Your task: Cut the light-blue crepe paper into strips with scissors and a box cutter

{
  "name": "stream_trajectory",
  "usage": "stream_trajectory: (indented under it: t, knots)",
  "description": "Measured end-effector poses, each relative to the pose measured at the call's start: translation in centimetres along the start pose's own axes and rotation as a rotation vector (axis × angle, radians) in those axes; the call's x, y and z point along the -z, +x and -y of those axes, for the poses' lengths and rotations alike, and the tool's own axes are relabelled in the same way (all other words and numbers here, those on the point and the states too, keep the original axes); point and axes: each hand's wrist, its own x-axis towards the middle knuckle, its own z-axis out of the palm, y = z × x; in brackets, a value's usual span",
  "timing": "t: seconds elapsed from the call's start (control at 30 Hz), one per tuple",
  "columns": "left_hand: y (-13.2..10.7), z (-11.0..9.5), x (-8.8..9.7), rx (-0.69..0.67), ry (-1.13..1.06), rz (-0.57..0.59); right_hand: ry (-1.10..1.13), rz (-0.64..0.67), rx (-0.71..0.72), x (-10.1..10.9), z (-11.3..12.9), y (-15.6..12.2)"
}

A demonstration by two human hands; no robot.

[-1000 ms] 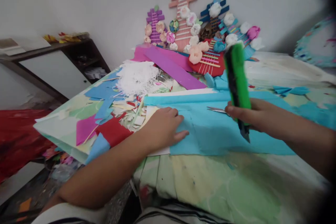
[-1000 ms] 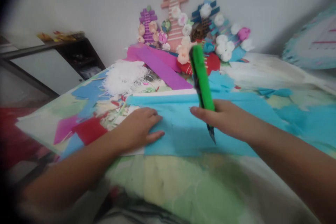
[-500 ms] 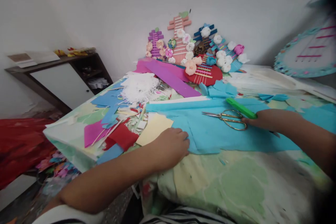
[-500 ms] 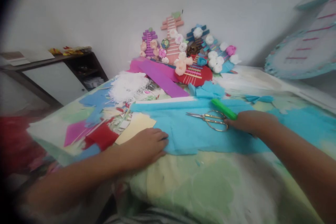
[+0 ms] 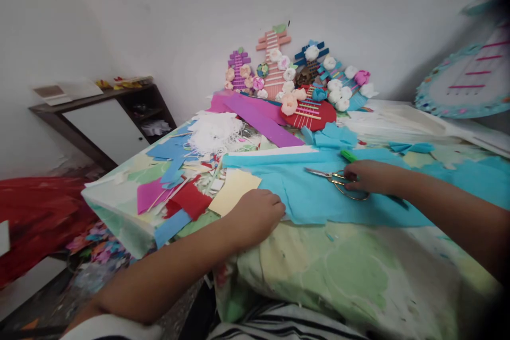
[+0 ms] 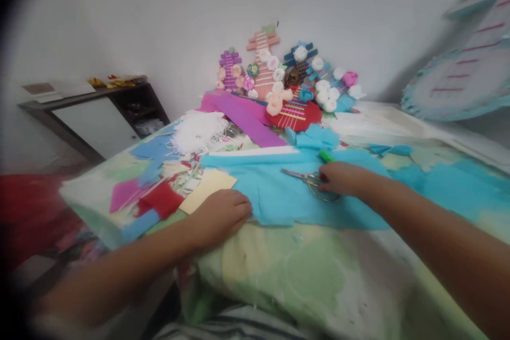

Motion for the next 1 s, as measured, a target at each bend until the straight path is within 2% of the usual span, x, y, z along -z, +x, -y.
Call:
stream_trajectory:
  t: [0.13,0.27,0.33,0.5,0.6,0.87,1.0]
  knots:
    - [-0.4,0.2,-0.3,-0.016,0.009,-0.037,-0.021,0.091,0.023,0.3,0.4,-0.1]
    - [-0.6,0.4,-0.7,-0.025,-0.023,-0.051,-0.097,0.040,-0.026,0.9,1.9,-0.8]
    - [-0.7,0.5,-0.9,-0.024,-0.051,-0.056,0.052,0.019,-0.037,1.1,2.6,-1.3]
    - [-0.5,1.0,-0.7,0.011,-0.130,-0.050,0.757,0.127,0.041,1.8,4.4,-3.8]
    - [-0.5,1.2,-0.6,0.036,-0.155,-0.047,1.047,0.152,0.039,1.5,6.0,-5.8]
    - [-0.4,1.0,-0.9,0.022,-0.150,-0.078,1.544,0.266,-0.110,-2.2,10.5,-10.1]
    - [-0.3,0.3,-1.1,-0.041,-0.114,-0.104,1.509,0.211,-0.207,-2.2,11.2,-11.0]
